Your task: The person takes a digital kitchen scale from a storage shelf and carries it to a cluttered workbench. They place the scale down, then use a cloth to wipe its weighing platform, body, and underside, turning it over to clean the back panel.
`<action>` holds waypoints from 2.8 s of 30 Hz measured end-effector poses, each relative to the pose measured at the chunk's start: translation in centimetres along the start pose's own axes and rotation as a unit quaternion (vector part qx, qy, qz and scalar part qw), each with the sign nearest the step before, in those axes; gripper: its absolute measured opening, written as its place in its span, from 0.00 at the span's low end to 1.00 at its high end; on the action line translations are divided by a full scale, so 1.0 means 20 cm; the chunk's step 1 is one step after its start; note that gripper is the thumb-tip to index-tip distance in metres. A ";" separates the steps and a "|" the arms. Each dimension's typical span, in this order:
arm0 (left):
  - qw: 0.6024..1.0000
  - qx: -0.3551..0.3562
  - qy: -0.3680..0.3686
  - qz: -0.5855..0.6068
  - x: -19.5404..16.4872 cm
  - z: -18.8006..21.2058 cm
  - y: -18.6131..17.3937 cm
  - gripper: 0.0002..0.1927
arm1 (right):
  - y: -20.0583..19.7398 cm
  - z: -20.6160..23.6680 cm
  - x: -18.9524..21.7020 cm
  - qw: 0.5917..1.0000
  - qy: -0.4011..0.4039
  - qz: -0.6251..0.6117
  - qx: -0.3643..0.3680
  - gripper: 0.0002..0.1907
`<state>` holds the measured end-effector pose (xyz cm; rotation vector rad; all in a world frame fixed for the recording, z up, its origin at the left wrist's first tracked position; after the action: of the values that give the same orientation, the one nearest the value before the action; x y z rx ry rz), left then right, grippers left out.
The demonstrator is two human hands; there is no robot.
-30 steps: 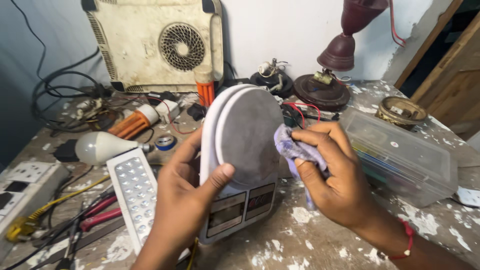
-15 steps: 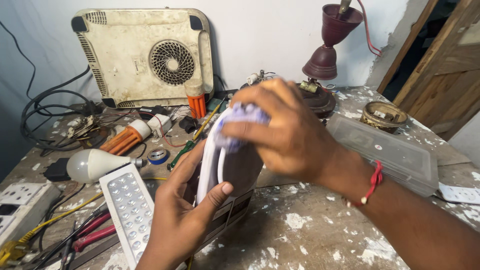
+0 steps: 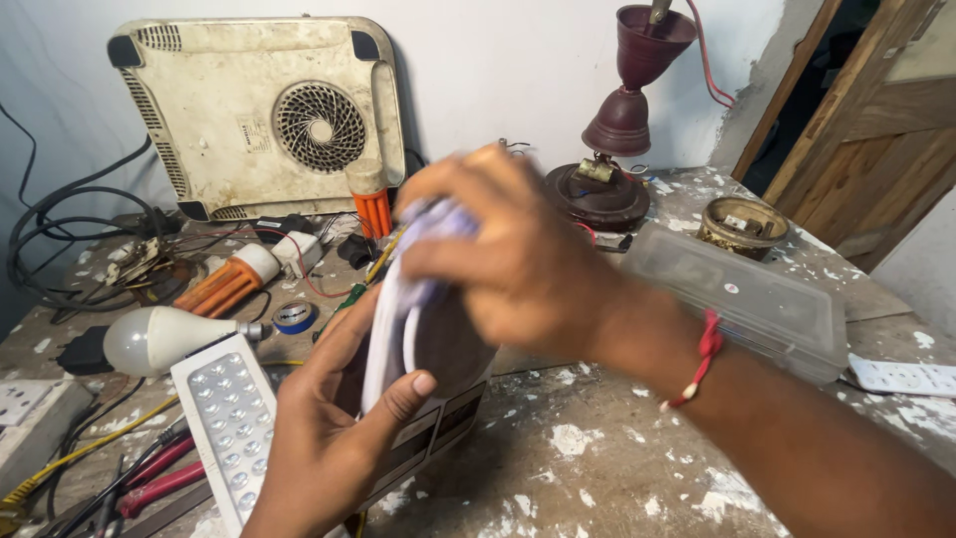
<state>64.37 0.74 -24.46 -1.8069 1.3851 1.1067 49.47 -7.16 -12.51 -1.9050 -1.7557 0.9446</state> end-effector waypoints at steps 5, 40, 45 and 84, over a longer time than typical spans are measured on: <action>0.999 -0.029 -0.031 -0.001 0.03 -0.01 -0.03 0.38 | 0.08 0.00 0.05 0.999 -0.030 -0.015 0.000 0.16; 0.999 0.011 0.001 -0.045 -0.02 -0.04 -0.07 0.36 | 0.09 0.02 -0.18 0.964 0.211 -0.154 -0.057 0.08; 0.994 0.011 0.042 -0.099 -0.05 -0.03 -0.11 0.32 | 0.08 0.03 -0.14 0.955 0.241 -0.160 -0.063 0.07; 0.988 -0.134 0.077 -0.003 0.09 -0.10 -0.24 0.28 | 0.21 0.24 0.23 0.966 0.200 -0.054 -0.155 0.15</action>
<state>69.58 -0.41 -25.19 -2.1253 1.3676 1.2195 49.21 -3.97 -19.78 -1.9830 -1.8084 0.2257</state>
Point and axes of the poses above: each hand's wrist, its own z-axis away from the middle knuckle, its own y-axis out of the palm, x = y × z, the point moved 4 cm from there along -z, towards the middle knuckle, and after that the axes turned 3 degrees about -y, right-handed, at the moved point
